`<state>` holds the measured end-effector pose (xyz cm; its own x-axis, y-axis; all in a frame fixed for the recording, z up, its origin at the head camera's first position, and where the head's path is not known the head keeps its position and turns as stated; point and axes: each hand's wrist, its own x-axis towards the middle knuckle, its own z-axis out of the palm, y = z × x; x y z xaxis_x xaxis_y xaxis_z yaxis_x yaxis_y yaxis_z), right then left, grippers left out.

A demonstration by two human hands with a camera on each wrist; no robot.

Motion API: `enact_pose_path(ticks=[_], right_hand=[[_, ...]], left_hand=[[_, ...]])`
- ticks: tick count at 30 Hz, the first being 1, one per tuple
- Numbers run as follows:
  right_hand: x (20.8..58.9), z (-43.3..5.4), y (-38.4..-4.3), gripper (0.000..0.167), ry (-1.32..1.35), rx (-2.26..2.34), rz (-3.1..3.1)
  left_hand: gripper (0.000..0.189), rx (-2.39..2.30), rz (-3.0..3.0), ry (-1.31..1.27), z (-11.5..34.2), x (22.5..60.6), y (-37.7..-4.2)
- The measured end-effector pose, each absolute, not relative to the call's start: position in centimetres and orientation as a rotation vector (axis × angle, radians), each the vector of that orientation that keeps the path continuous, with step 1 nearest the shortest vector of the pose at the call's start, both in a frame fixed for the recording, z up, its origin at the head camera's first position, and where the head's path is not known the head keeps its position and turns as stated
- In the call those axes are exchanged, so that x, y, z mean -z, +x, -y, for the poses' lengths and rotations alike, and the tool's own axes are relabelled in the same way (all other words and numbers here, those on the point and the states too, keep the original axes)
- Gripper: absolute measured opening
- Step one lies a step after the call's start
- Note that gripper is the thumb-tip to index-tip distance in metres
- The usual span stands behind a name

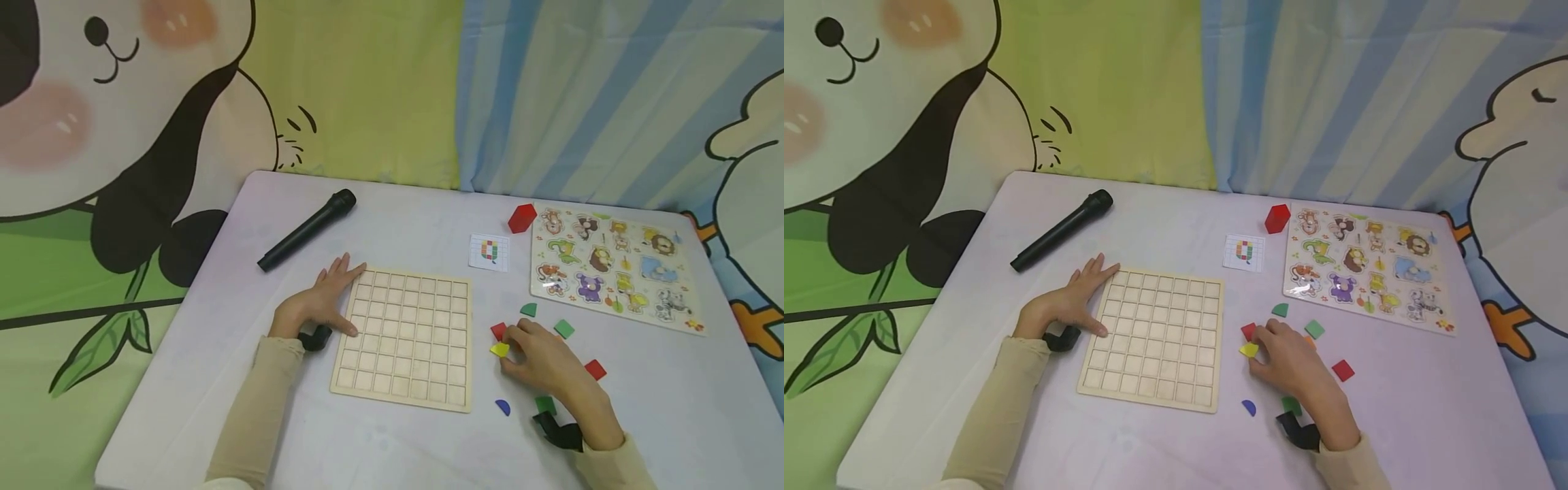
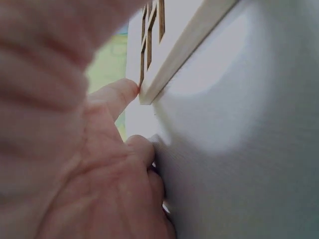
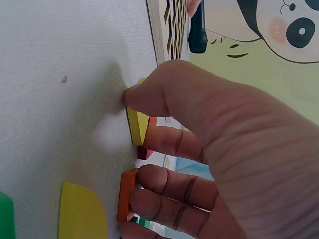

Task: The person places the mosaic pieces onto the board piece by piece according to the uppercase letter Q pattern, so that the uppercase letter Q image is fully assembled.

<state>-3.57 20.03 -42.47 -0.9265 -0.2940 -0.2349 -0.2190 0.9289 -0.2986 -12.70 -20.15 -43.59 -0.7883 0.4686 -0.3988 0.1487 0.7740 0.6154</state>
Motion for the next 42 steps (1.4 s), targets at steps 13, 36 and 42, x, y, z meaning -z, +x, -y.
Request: enact_pose_path(ticks=[13,36,42], right_hand=[[42.4,-19.9,-3.6,0.027,-0.412,0.382,-2.808],[41.3,-19.1,-4.1,0.027,-0.474,0.395,-2.809],[40.9,-18.5,-4.4,0.026,-0.487,0.423,-2.797]], left_hand=[[0.136,-0.763,-2.409,0.464,20.3,43.9,-13.0],[0.136,-0.742,-2.413,0.496,20.4,43.8,-13.1],[0.136,-0.722,-2.417,0.502,20.5,44.1,-13.2]])
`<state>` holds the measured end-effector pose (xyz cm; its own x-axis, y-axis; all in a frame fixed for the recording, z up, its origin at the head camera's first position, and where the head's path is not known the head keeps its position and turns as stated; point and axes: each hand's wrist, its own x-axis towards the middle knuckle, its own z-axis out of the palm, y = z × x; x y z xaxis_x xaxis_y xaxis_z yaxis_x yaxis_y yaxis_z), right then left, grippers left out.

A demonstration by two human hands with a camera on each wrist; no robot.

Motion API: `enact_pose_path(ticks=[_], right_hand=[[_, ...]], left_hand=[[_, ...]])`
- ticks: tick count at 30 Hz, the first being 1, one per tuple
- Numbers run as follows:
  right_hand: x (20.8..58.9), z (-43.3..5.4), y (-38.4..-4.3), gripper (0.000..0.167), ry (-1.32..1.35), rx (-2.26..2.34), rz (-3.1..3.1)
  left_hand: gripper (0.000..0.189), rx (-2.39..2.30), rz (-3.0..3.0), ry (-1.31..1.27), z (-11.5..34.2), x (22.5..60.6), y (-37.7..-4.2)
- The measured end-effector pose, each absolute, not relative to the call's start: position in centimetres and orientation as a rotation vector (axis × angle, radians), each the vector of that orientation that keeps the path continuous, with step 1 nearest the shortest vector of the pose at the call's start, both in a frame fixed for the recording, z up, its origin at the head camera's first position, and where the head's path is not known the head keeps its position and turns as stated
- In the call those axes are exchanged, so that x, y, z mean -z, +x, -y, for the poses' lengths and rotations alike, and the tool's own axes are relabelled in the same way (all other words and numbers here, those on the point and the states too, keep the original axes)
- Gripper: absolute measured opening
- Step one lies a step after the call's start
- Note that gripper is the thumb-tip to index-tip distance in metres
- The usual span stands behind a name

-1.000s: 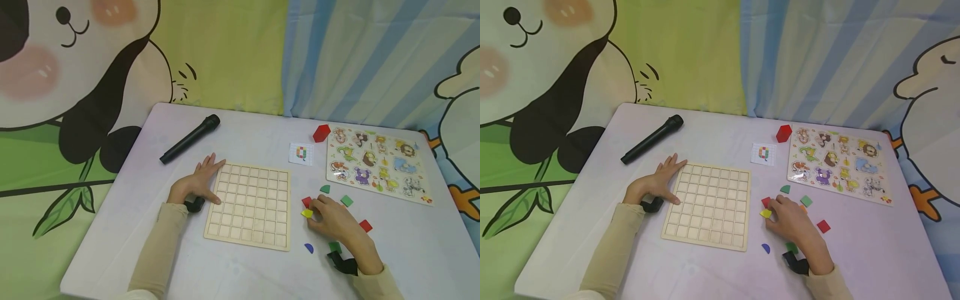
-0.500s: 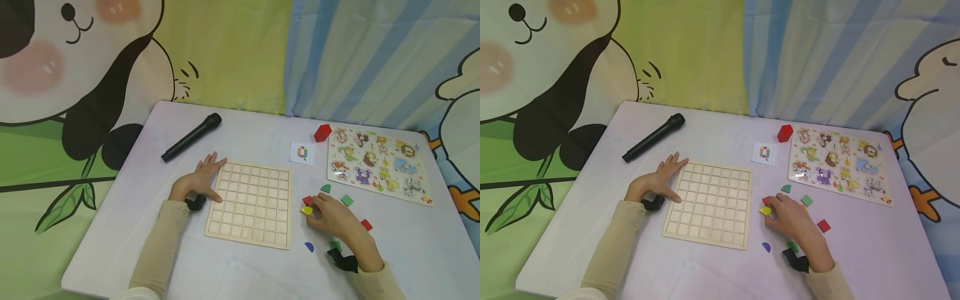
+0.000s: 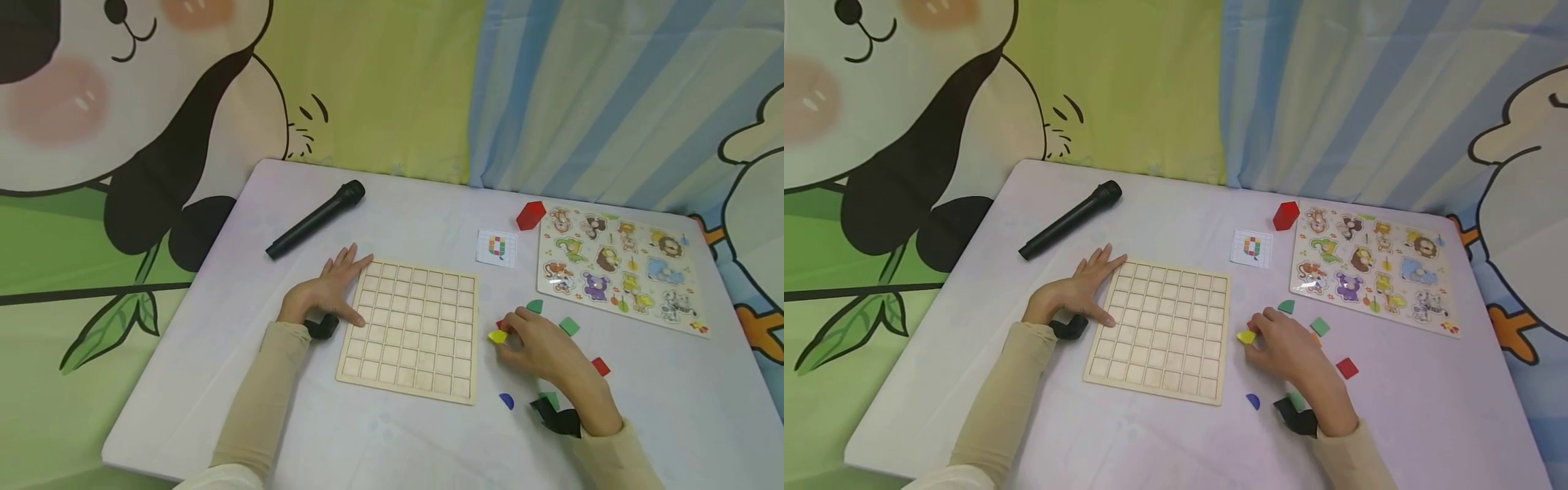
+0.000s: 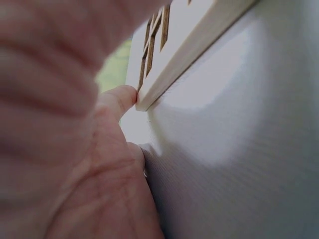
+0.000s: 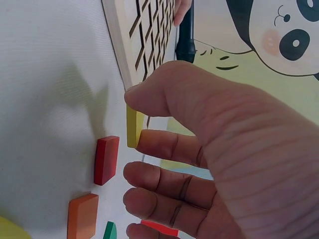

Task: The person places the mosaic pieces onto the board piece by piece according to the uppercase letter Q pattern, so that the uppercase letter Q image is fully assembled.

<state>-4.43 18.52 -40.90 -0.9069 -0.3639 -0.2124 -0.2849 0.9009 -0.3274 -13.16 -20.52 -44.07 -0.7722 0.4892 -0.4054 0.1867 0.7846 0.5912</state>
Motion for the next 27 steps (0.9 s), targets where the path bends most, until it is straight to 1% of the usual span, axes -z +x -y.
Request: enact_pose_path(ticks=[11,16,27], right_hand=[[40.5,-17.8,-5.2,0.024,-0.489,0.414,-2.751],[40.4,-17.5,-5.6,0.022,-0.526,0.409,-2.767],[40.3,-16.4,-6.4,0.023,-0.602,0.421,-2.776]], left_hand=[[0.135,-0.747,-2.404,0.494,20.6,44.2,-13.3],[0.134,-0.758,-2.403,0.492,20.7,44.3,-13.2],[0.133,-0.752,-2.384,0.487,20.8,44.1,-13.3]])
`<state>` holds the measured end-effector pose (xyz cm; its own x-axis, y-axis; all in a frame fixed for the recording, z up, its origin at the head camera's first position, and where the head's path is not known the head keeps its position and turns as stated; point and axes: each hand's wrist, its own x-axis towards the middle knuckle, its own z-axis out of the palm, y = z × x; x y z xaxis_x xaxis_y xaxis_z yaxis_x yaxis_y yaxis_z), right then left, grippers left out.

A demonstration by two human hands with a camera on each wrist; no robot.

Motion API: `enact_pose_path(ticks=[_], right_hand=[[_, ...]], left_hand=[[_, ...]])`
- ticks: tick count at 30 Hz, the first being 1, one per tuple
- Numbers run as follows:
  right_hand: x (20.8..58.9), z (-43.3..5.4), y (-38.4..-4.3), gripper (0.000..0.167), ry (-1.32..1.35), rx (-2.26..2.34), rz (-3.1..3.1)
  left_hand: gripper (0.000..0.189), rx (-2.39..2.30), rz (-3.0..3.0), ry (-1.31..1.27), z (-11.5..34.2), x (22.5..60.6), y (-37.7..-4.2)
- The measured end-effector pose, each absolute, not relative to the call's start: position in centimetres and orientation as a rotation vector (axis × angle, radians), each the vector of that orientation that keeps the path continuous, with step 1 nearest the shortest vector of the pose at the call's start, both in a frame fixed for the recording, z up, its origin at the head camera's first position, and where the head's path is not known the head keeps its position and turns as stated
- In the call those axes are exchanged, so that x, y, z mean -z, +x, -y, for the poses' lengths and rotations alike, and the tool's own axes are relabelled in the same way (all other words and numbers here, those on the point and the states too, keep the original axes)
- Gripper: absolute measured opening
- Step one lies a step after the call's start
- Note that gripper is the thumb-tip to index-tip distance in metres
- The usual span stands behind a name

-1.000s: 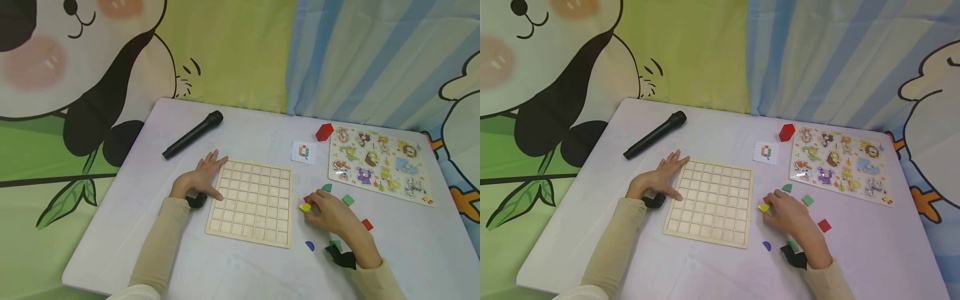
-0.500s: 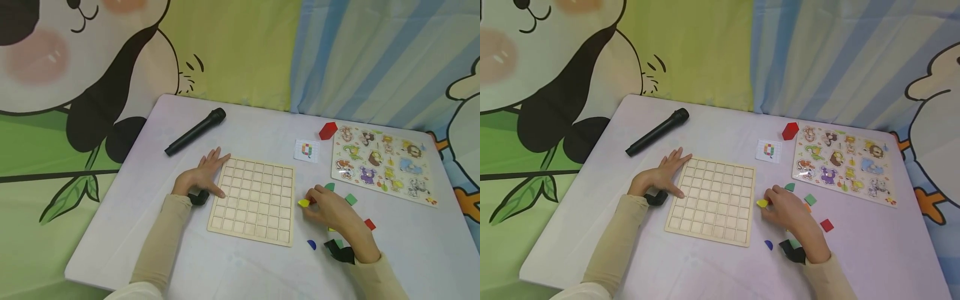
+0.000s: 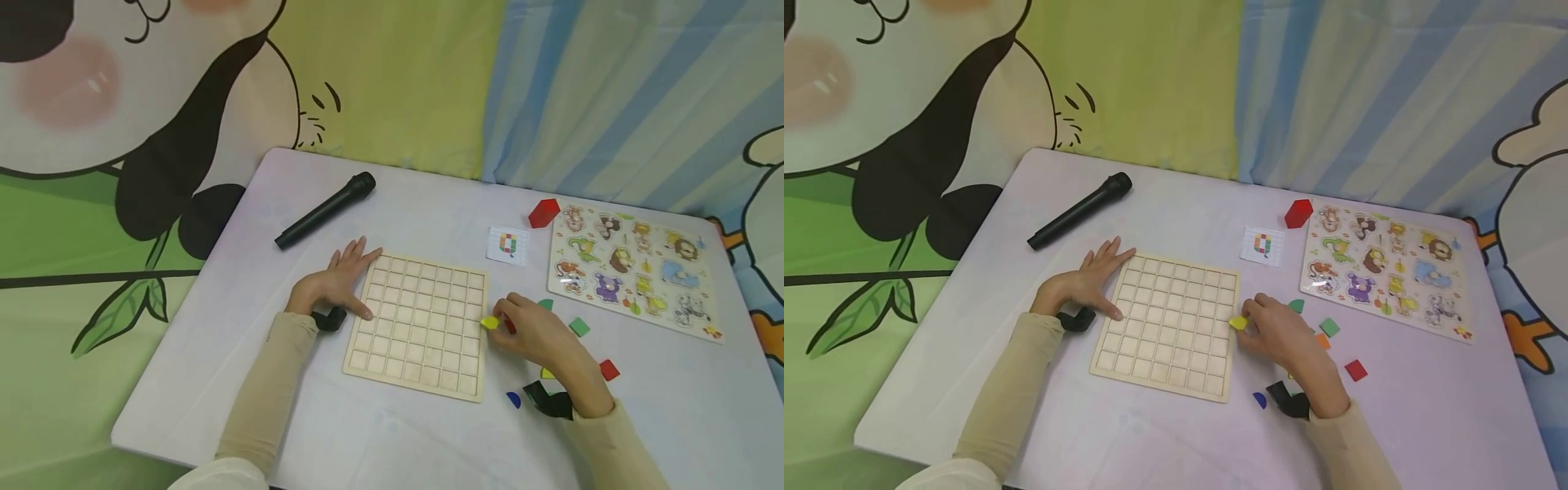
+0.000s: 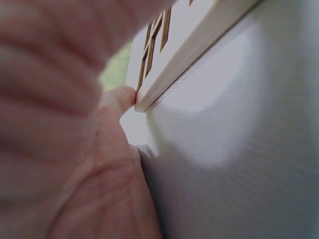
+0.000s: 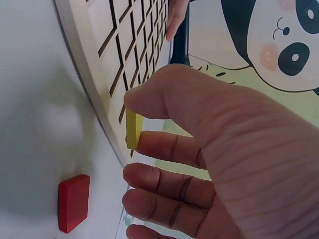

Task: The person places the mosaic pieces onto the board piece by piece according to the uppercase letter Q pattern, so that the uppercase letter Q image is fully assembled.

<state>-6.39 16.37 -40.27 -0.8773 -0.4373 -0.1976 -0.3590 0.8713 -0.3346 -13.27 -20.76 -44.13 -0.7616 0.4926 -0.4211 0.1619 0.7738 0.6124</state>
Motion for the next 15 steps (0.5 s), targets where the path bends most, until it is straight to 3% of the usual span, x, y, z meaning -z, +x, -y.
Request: enact_pose_path(ticks=[15], right_hand=[[40.3,-14.2,-7.8,0.024,-0.710,0.416,-2.739]], left_hand=[[0.135,-0.717,-2.387,0.495,20.8,43.9,-13.4]])
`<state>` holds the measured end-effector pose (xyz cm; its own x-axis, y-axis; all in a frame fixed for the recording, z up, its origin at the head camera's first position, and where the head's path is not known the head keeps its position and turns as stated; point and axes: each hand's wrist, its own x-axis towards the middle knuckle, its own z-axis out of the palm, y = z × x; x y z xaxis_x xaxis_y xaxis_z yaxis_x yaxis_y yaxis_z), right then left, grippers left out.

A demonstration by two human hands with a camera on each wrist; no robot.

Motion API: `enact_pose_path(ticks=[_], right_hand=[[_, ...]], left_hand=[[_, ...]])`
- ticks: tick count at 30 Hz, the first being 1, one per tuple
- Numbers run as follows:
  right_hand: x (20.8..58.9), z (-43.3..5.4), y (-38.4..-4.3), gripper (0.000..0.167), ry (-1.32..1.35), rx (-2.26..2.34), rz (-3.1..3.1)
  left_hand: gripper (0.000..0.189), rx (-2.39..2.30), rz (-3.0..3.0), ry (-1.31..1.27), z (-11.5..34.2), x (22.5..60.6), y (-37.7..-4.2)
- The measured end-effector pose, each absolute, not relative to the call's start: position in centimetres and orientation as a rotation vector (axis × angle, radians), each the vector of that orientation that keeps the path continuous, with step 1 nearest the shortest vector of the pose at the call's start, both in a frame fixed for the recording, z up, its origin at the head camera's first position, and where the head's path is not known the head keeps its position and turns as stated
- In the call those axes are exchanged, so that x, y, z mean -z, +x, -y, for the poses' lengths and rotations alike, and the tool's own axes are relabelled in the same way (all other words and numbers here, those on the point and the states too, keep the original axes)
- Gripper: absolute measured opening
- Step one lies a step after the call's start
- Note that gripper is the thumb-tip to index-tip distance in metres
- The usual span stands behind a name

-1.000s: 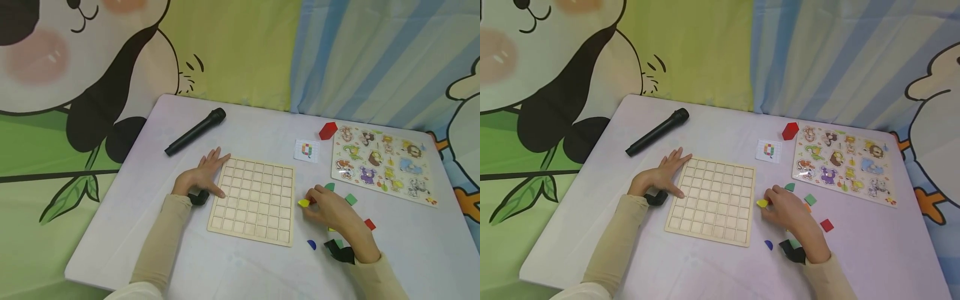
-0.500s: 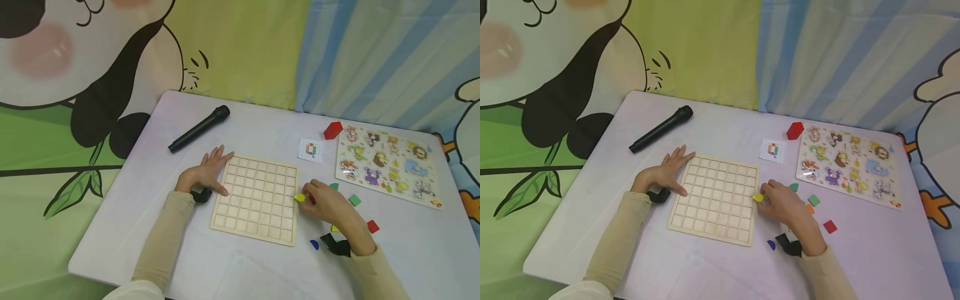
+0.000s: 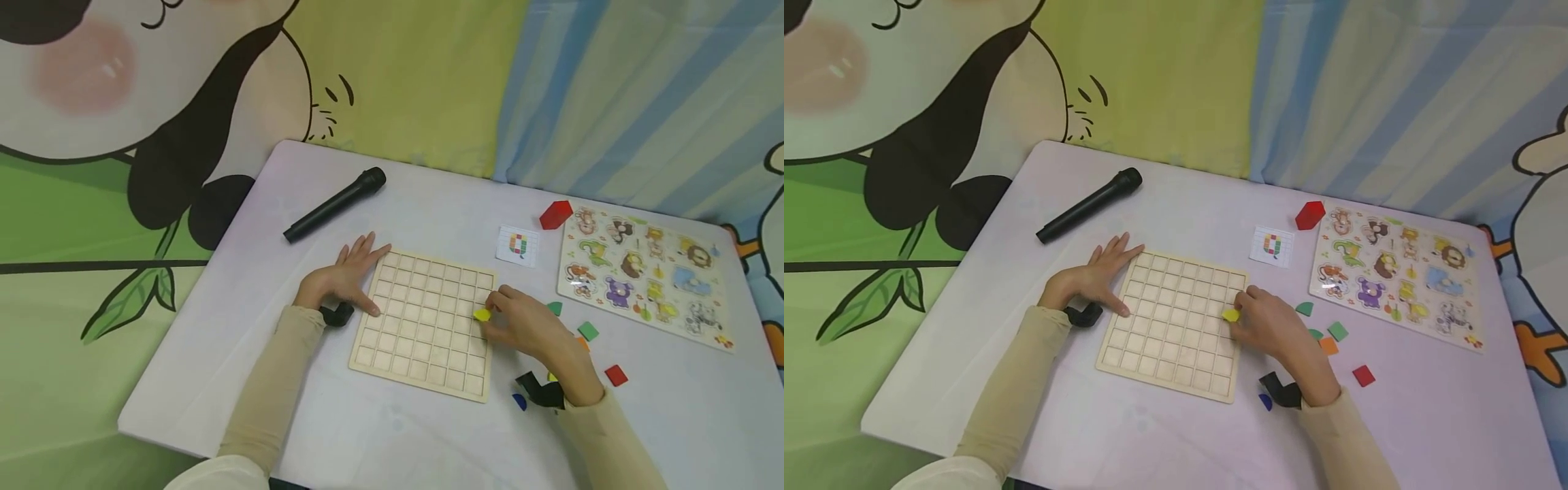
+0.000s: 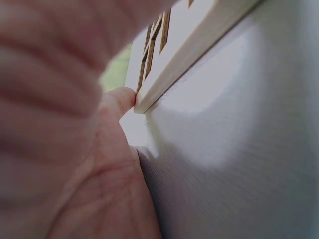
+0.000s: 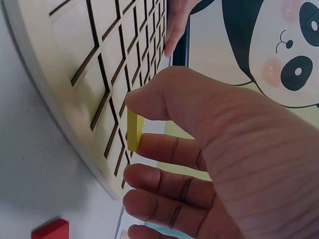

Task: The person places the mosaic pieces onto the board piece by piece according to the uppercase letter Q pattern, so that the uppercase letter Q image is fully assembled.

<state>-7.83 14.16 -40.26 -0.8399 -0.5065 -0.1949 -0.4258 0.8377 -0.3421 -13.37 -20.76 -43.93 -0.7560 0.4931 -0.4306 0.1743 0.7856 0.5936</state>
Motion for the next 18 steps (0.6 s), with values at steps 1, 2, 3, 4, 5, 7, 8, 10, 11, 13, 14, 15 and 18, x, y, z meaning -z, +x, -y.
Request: enact_pose_path(ticks=[1,2,3,4,5,7,8,10,11,13,14,15,18], right_hand=[[40.3,-14.0,-7.9,0.024,-0.717,0.424,-2.738],[40.3,-13.9,-8.1,0.023,-0.725,0.430,-2.738],[40.3,-13.7,-8.2,0.023,-0.732,0.433,-2.737],[40.3,-13.5,-8.3,0.022,-0.734,0.432,-2.736],[40.3,-13.2,-8.4,0.022,-0.737,0.429,-2.736],[40.2,-12.7,-8.7,0.022,-0.742,0.419,-2.735],[40.1,-12.4,-8.9,0.022,-0.746,0.419,-2.733],[39.9,-11.7,-9.2,0.021,-0.769,0.424,-2.727],[39.8,-11.4,-9.4,0.021,-0.782,0.430,-2.724],[39.7,-10.7,-9.8,0.021,-0.814,0.441,-2.719],[39.6,-10.3,-10.0,0.021,-0.834,0.449,-2.716],[39.6,-10.0,-10.2,0.022,-0.854,0.449,-2.715],[39.5,-9.3,-10.6,0.023,-0.903,0.442,-2.709]], left_hand=[[0.135,-0.713,-2.390,0.496,20.7,43.9,-13.4],[0.135,-0.711,-2.391,0.498,20.7,43.8,-13.4],[0.134,-0.709,-2.391,0.500,20.6,43.7,-13.4],[0.134,-0.714,-2.388,0.501,20.6,43.7,-13.4],[0.134,-0.719,-2.386,0.500,20.6,43.6,-13.4],[0.134,-0.722,-2.385,0.503,20.7,43.5,-13.4],[0.135,-0.719,-2.384,0.503,20.7,43.5,-13.4],[0.135,-0.718,-2.387,0.504,20.8,43.5,-13.4],[0.135,-0.713,-2.389,0.505,20.8,43.5,-13.4],[0.134,-0.713,-2.392,0.506,20.8,43.6,-13.4],[0.134,-0.715,-2.391,0.506,20.8,43.6,-13.4],[0.133,-0.720,-2.389,0.507,20.8,43.6,-13.3],[0.132,-0.732,-2.378,0.513,20.8,43.6,-13.3]])
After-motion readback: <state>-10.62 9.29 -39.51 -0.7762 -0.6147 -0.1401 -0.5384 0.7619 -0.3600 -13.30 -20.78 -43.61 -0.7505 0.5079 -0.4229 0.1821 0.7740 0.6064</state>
